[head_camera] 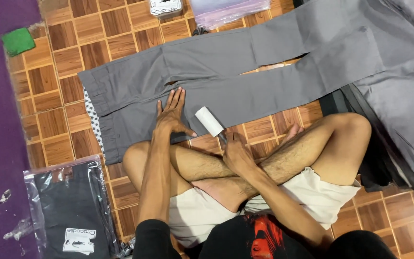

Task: Using a lint roller to remove debris from grey pants and then folding them neatly.

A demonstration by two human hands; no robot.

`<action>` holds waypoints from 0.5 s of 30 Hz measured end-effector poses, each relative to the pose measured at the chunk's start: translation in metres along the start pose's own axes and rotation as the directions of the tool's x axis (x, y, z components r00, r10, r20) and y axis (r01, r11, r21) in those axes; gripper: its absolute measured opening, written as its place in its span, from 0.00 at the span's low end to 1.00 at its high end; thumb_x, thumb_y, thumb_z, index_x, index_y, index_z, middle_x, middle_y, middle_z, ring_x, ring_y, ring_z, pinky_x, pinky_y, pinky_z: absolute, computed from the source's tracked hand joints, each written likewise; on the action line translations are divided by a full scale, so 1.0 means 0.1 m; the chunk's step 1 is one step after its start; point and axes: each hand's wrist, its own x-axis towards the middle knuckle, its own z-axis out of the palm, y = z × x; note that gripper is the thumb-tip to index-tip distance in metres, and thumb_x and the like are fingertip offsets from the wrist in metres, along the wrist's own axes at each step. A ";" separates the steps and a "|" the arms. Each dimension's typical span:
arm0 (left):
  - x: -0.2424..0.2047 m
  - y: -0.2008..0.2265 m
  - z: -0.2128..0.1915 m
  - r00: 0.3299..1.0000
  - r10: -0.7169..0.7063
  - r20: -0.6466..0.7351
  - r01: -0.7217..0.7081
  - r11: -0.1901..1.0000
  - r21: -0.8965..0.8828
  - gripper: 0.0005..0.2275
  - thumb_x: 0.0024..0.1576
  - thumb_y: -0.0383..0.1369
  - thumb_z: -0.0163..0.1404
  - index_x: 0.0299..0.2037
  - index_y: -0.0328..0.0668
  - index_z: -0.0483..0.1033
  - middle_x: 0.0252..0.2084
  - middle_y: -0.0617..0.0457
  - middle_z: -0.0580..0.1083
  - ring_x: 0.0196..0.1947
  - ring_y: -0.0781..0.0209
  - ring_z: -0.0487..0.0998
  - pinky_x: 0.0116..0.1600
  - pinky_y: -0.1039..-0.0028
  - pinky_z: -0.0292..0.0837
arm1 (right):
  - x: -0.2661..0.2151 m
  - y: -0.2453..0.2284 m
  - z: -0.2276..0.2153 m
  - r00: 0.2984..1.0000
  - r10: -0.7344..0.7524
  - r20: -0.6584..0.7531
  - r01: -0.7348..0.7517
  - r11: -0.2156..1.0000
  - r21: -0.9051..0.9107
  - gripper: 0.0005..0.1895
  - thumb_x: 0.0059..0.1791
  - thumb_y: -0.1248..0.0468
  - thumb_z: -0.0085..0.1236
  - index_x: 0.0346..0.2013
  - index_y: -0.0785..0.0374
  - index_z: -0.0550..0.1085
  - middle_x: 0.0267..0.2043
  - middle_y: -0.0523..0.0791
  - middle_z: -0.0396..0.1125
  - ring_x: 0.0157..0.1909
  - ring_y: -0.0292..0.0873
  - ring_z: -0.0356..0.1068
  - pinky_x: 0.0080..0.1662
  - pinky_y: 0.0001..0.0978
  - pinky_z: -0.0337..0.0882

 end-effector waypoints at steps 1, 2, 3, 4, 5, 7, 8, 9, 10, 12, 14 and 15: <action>-0.01 0.01 -0.01 1.000 0.008 -0.001 -0.008 1.000 -0.002 0.69 0.27 0.54 0.72 0.77 0.57 0.31 0.80 0.63 0.33 0.79 0.62 0.29 0.77 0.44 0.24 | 0.03 0.06 0.01 1.000 0.006 -0.005 -0.006 1.000 -0.003 0.20 0.53 0.62 0.46 0.57 0.69 0.63 0.54 0.59 0.62 0.54 0.68 0.70 0.47 0.59 0.76; -0.02 0.03 -0.03 1.000 0.000 0.012 0.000 1.000 0.001 0.69 0.28 0.53 0.72 0.77 0.57 0.31 0.80 0.63 0.33 0.79 0.62 0.28 0.77 0.44 0.24 | 0.07 0.12 0.02 0.999 0.035 -0.034 -0.033 0.998 0.056 0.20 0.53 0.62 0.45 0.56 0.71 0.62 0.53 0.62 0.63 0.53 0.71 0.70 0.47 0.60 0.76; -0.03 0.03 -0.05 1.000 -0.010 0.024 0.010 1.000 0.005 0.68 0.29 0.53 0.72 0.77 0.57 0.30 0.80 0.64 0.32 0.79 0.63 0.28 0.77 0.44 0.24 | 0.11 0.16 0.03 0.996 0.062 -0.062 -0.055 0.992 0.116 0.19 0.53 0.63 0.43 0.55 0.73 0.60 0.51 0.64 0.63 0.51 0.74 0.70 0.46 0.62 0.75; -0.02 0.03 -0.05 1.000 -0.005 0.022 0.005 1.000 0.004 0.68 0.29 0.53 0.72 0.77 0.57 0.30 0.80 0.64 0.32 0.79 0.63 0.28 0.77 0.44 0.24 | 0.20 0.33 0.04 0.996 0.065 -0.067 -0.058 0.992 0.113 0.19 0.53 0.63 0.43 0.55 0.73 0.60 0.51 0.64 0.63 0.51 0.74 0.70 0.46 0.62 0.75; -0.02 0.02 -0.05 1.000 -0.007 0.021 0.007 1.000 0.001 0.68 0.29 0.53 0.72 0.77 0.57 0.30 0.80 0.64 0.32 0.79 0.63 0.28 0.76 0.44 0.23 | 0.28 0.50 0.07 0.986 0.111 -0.125 -0.099 0.990 0.099 0.23 0.49 0.62 0.50 0.53 0.74 0.59 0.49 0.64 0.64 0.48 0.73 0.72 0.44 0.61 0.76; -0.04 0.03 -0.05 1.000 -0.008 0.021 0.008 1.000 -0.002 0.69 0.28 0.53 0.72 0.77 0.58 0.30 0.80 0.64 0.32 0.79 0.62 0.28 0.76 0.44 0.23 | 0.40 0.83 0.12 0.970 0.157 -0.185 -0.142 0.986 0.087 0.27 0.45 0.62 0.56 0.52 0.74 0.57 0.47 0.63 0.65 0.46 0.72 0.74 0.43 0.60 0.77; -0.05 0.05 -0.06 1.000 -0.013 0.023 0.013 1.000 -0.001 0.68 0.29 0.52 0.72 0.77 0.57 0.31 0.80 0.64 0.32 0.79 0.63 0.28 0.76 0.44 0.23 | 0.44 1.00 0.15 0.956 0.164 -0.242 -0.156 0.986 0.054 0.26 0.45 0.61 0.57 0.50 0.74 0.59 0.44 0.63 0.66 0.43 0.72 0.74 0.41 0.59 0.77; -0.06 0.06 -0.08 1.000 -0.016 0.024 0.016 1.000 -0.001 0.68 0.29 0.52 0.72 0.77 0.57 0.31 0.80 0.64 0.33 0.79 0.63 0.28 0.77 0.44 0.23 | 0.49 1.17 0.17 0.939 0.170 -0.300 -0.171 0.985 0.023 0.26 0.45 0.59 0.58 0.48 0.75 0.61 0.41 0.64 0.68 0.40 0.72 0.75 0.38 0.59 0.77; -0.05 0.04 -0.08 1.000 -0.012 0.024 0.012 1.000 0.001 0.68 0.29 0.52 0.72 0.77 0.57 0.31 0.80 0.64 0.33 0.79 0.63 0.28 0.77 0.44 0.23 | 0.54 1.27 0.17 0.937 0.173 -0.303 -0.174 0.985 0.024 0.26 0.45 0.59 0.58 0.48 0.75 0.61 0.41 0.64 0.68 0.40 0.72 0.75 0.38 0.59 0.77; -0.03 0.03 -0.04 1.000 -0.003 0.012 0.003 1.000 0.006 0.68 0.29 0.53 0.72 0.77 0.57 0.32 0.80 0.64 0.33 0.79 0.62 0.28 0.76 0.44 0.24 | 0.58 1.49 0.17 0.901 0.168 -0.399 -0.145 0.986 0.086 0.28 0.43 0.62 0.57 0.48 0.82 0.60 0.37 0.68 0.68 0.39 0.77 0.73 0.41 0.64 0.75; -0.03 0.03 -0.05 1.000 -0.001 0.009 0.001 1.000 0.008 0.68 0.29 0.53 0.72 0.77 0.57 0.32 0.80 0.64 0.33 0.79 0.62 0.28 0.76 0.44 0.24 | 0.66 1.57 0.23 0.878 0.198 -0.437 -0.160 0.979 0.123 0.29 0.43 0.61 0.56 0.47 0.83 0.60 0.36 0.68 0.69 0.39 0.77 0.73 0.41 0.63 0.75; -0.04 0.02 -0.06 1.000 -0.004 0.006 0.004 1.000 0.010 0.68 0.29 0.52 0.72 0.77 0.57 0.32 0.80 0.64 0.33 0.79 0.62 0.29 0.77 0.44 0.25 | 0.70 1.59 0.26 0.854 0.225 -0.468 -0.169 0.973 0.159 0.30 0.43 0.59 0.54 0.47 0.83 0.61 0.36 0.68 0.70 0.39 0.76 0.73 0.41 0.63 0.74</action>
